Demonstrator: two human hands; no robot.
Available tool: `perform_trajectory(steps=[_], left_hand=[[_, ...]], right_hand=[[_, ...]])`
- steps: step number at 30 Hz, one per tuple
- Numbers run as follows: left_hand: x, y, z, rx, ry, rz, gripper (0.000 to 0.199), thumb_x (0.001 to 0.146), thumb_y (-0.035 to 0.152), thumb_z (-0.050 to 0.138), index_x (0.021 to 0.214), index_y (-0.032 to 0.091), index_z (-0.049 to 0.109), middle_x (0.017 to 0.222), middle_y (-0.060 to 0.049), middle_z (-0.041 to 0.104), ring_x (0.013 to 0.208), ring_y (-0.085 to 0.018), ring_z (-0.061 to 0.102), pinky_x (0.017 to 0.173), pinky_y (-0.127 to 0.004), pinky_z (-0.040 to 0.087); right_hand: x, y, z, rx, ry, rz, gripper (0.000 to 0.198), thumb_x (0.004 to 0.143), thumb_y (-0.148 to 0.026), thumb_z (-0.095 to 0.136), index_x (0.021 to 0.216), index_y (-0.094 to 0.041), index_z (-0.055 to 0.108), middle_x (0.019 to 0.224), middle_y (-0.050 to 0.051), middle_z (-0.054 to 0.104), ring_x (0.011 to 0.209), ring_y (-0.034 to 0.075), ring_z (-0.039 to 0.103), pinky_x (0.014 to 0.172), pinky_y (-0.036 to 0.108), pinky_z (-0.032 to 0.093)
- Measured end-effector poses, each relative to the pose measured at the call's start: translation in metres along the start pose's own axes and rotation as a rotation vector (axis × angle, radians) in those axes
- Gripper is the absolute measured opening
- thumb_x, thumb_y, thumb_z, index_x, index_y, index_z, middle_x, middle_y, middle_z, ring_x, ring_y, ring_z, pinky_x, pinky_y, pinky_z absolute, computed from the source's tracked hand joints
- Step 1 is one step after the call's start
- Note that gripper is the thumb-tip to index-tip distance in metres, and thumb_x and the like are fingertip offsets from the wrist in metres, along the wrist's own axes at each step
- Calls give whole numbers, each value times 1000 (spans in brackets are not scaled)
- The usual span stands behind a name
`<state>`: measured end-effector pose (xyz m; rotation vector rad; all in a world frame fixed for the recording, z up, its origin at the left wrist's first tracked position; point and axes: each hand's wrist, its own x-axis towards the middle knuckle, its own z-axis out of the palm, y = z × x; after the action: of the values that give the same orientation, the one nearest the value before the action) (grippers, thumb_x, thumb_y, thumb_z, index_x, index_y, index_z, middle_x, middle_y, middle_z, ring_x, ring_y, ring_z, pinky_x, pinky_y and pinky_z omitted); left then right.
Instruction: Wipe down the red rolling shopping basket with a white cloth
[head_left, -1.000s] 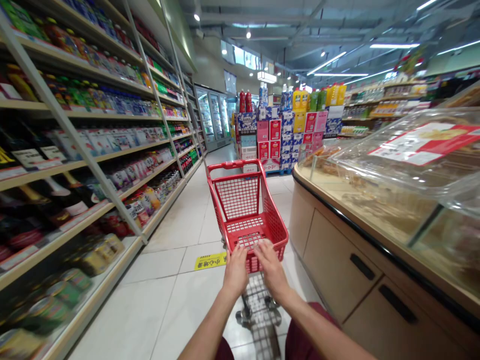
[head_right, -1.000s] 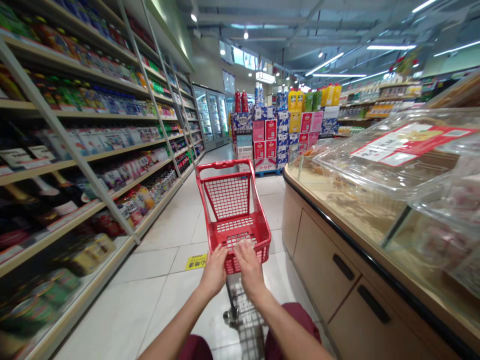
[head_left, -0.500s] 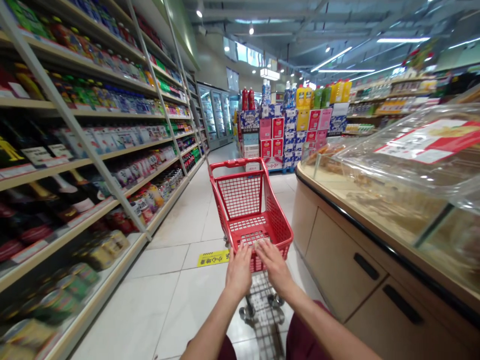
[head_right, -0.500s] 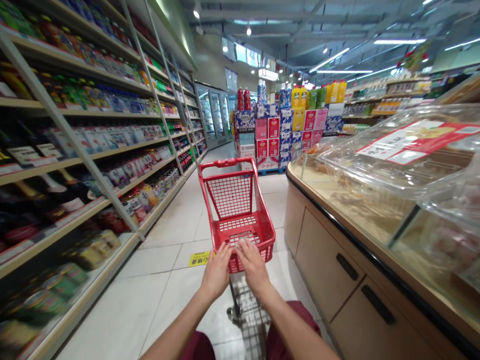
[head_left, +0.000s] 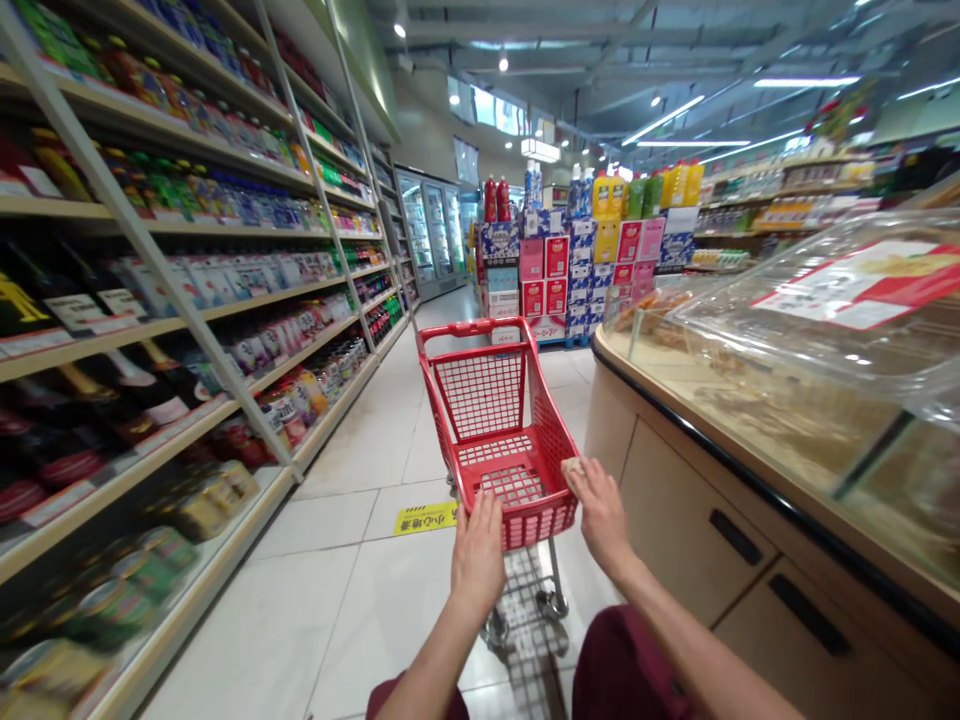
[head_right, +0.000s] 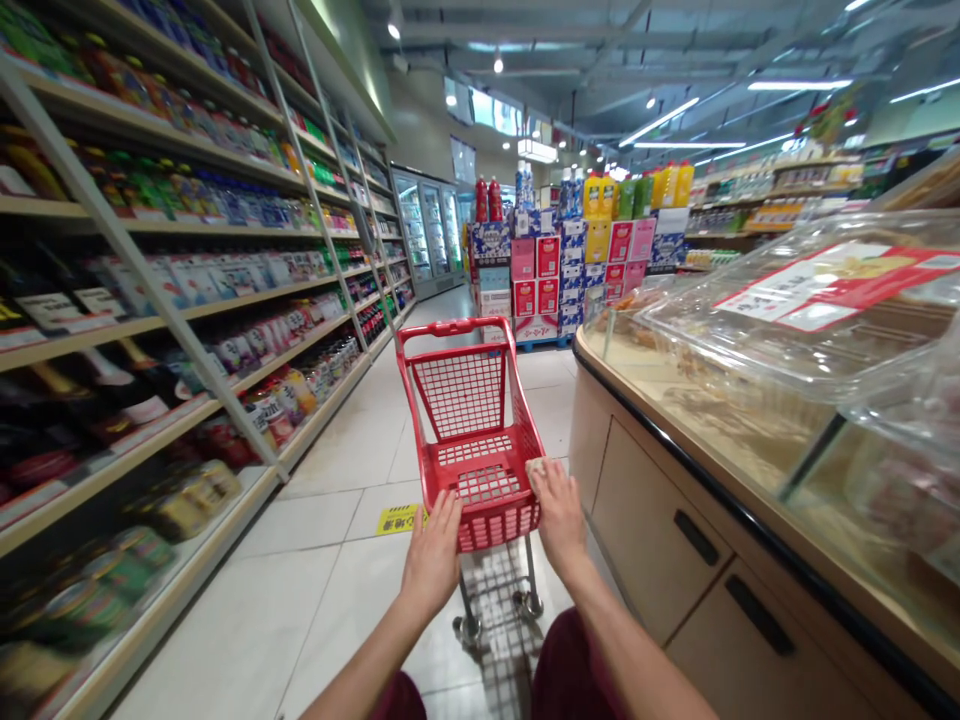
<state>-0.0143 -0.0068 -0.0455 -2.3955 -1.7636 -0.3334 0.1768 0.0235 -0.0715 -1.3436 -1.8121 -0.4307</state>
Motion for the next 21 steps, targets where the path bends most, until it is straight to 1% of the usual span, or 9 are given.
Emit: perform_trajectory(steps=[2, 6, 8, 11, 13, 14, 17, 19, 21], left_hand=[[-1, 2, 2, 6, 19, -6, 65, 64, 2, 35, 129, 11, 31, 138, -7, 28, 129, -20, 18, 105, -44, 17], [-1, 4, 1, 4, 22, -10, 61, 67, 6, 35, 128, 11, 33, 138, -6, 30, 129, -20, 19, 106, -43, 17], [-2, 4, 0, 10, 17, -1, 61, 68, 6, 35, 128, 12, 33, 137, -6, 30, 129, -19, 19, 106, -44, 17], [-4, 4, 1, 37, 33, 3, 64, 66, 4, 35, 129, 12, 31, 138, -7, 28, 129, -21, 17, 105, -45, 18], [-6, 7, 3, 57, 58, -13, 65, 66, 3, 35, 130, 11, 29, 138, -8, 27, 130, -22, 15, 105, -46, 18], [-6, 8, 5, 66, 70, -24, 65, 66, 3, 34, 130, 10, 28, 139, -9, 27, 130, -22, 15, 105, -46, 18], [-8, 10, 7, 85, 88, -35, 64, 67, 2, 32, 130, 11, 29, 139, -8, 27, 129, -21, 16, 105, -46, 18], [-11, 8, 6, 92, 86, -25, 63, 67, 1, 31, 130, 12, 29, 139, -6, 27, 129, -20, 16, 105, -45, 19], [-14, 7, 5, 95, 89, -20, 65, 66, 0, 30, 130, 12, 29, 139, -6, 25, 130, -19, 16, 105, -45, 19]], right_hand=[[-3, -1, -1, -10, 31, 47, 47, 84, -6, 29, 125, -23, 41, 132, 9, 40, 128, 21, 23, 97, 48, 31], [-9, -28, 8, 122, -17, -182, 43, 85, -11, 36, 126, -21, 39, 130, 8, 42, 129, 20, 19, 97, 44, 34], [-8, -26, 7, 133, -49, -235, 43, 85, -12, 36, 126, -22, 39, 130, 7, 43, 128, 19, 20, 97, 43, 34], [-4, -4, -1, 43, 10, -73, 45, 85, -8, 31, 126, -23, 39, 131, 8, 41, 128, 19, 22, 97, 46, 32], [-5, 0, -2, 14, 54, 27, 47, 84, -6, 28, 127, -22, 39, 132, 9, 40, 128, 20, 22, 97, 48, 31], [-7, -4, -1, 31, 52, 23, 47, 84, -6, 29, 127, -23, 38, 132, 8, 39, 128, 20, 22, 97, 49, 31], [-13, -27, 6, 138, -15, -134, 46, 84, -10, 34, 128, -23, 36, 133, 6, 39, 128, 20, 21, 98, 46, 33], [-13, -31, 6, 159, -54, -208, 45, 85, -12, 35, 128, -23, 36, 132, 6, 41, 128, 20, 22, 97, 45, 34], [-9, -21, 2, 108, -40, -157, 44, 85, -11, 33, 127, -23, 38, 131, 7, 42, 128, 19, 22, 98, 46, 33]])
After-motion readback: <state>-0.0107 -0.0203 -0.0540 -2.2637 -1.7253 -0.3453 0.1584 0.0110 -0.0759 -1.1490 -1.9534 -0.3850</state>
